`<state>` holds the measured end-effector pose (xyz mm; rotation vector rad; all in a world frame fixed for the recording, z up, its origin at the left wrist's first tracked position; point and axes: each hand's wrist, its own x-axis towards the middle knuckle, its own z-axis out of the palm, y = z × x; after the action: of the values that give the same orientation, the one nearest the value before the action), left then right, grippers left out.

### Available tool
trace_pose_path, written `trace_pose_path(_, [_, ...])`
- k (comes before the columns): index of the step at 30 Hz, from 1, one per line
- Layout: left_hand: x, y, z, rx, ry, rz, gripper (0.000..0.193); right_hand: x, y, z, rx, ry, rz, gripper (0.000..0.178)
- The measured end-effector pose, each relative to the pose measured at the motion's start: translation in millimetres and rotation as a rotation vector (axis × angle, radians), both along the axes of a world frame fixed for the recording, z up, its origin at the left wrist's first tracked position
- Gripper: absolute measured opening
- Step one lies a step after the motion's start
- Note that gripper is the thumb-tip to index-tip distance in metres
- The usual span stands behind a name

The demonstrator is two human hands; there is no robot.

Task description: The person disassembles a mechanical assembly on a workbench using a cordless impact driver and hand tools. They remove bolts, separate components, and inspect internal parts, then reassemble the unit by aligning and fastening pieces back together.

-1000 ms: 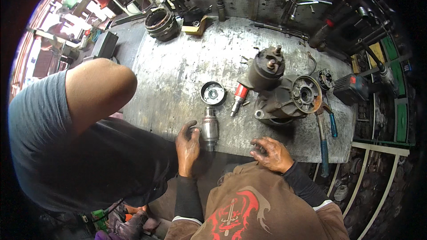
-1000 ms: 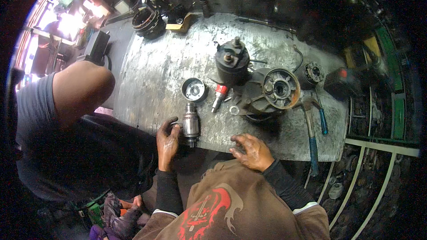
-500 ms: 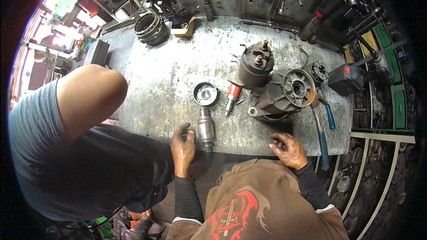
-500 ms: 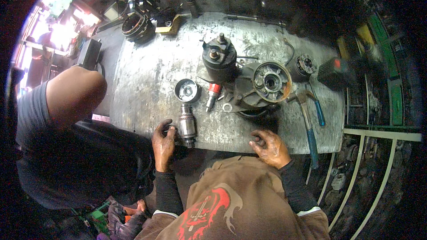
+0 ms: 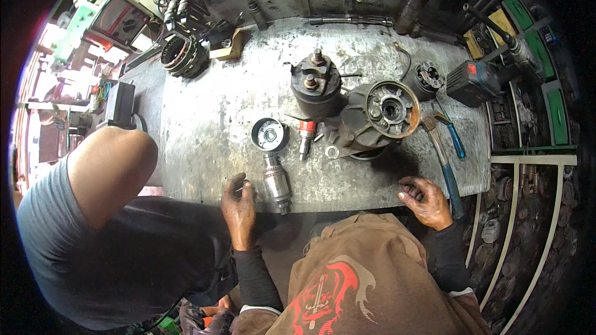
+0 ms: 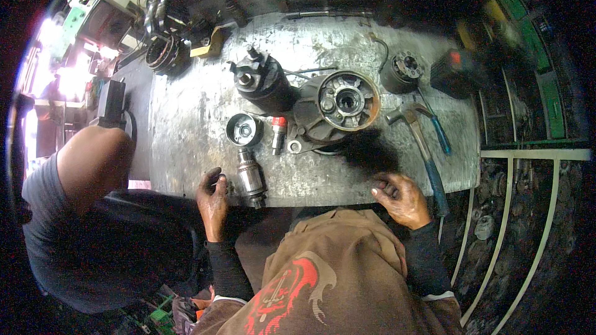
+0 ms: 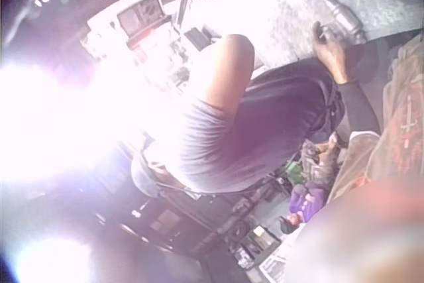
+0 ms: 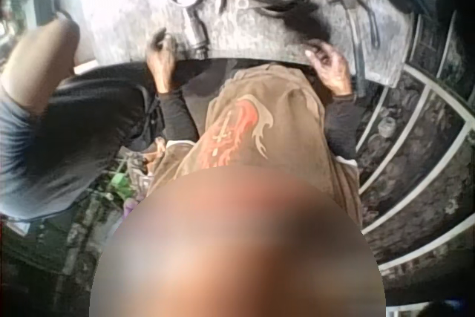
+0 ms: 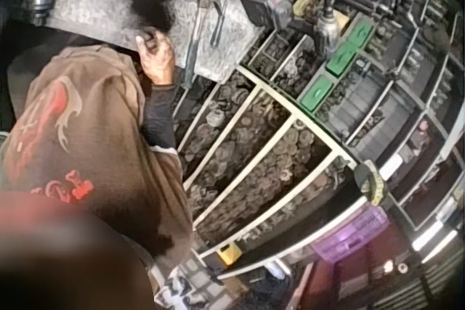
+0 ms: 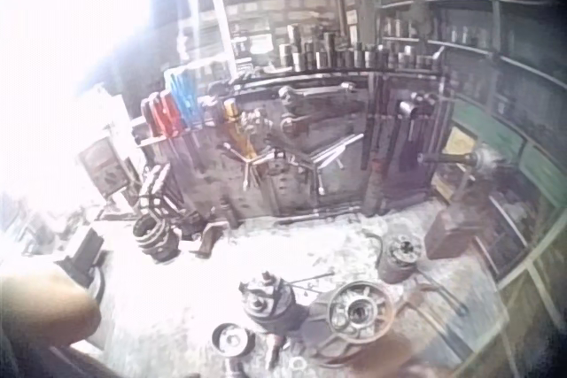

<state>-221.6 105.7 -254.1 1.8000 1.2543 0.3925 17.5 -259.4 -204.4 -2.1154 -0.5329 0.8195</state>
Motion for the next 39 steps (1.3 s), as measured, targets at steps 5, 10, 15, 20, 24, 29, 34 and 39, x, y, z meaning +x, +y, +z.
trace_pose_path(5, [7, 4, -6, 0.069, -0.072, -0.026, 0.031, 13, -24, -13, -0.061, -0.383, -0.135, 0.051])
trace_pose_path(10, [39, -9, 5, 0.043, -0.151, 0.018, 0.029, 11, -36, -23, -0.2, -0.429, -0.304, 0.058])
trace_pose_path(15, [72, -43, 28, 0.098, -0.319, -0.028, 0.028, 32, -36, -11, -0.018, -0.358, -0.334, 0.051])
trace_pose_path(20, [88, -76, 50, 0.08, -0.264, -0.027, 0.028, 74, -32, -4, 0.021, -0.364, -0.305, 0.051])
trace_pose_path(24, [97, -102, 53, 0.11, -0.274, -0.04, 0.028, 118, -20, -2, 0.103, -0.507, -0.291, 0.056])
trace_pose_path(29, [103, -128, 46, 0.022, -0.349, 0.027, 0.026, 178, 16, -4, 0.066, -0.729, -0.203, 0.087])
trace_pose_path(34, [98, -148, 45, -0.038, -0.359, 0.088, 0.025, 208, 53, -5, -0.056, -0.756, -0.105, 0.104])
trace_pose_path(39, [95, -149, 47, -0.018, -0.286, 0.169, 0.029, 213, 62, -17, -0.095, -0.798, -0.071, 0.111])
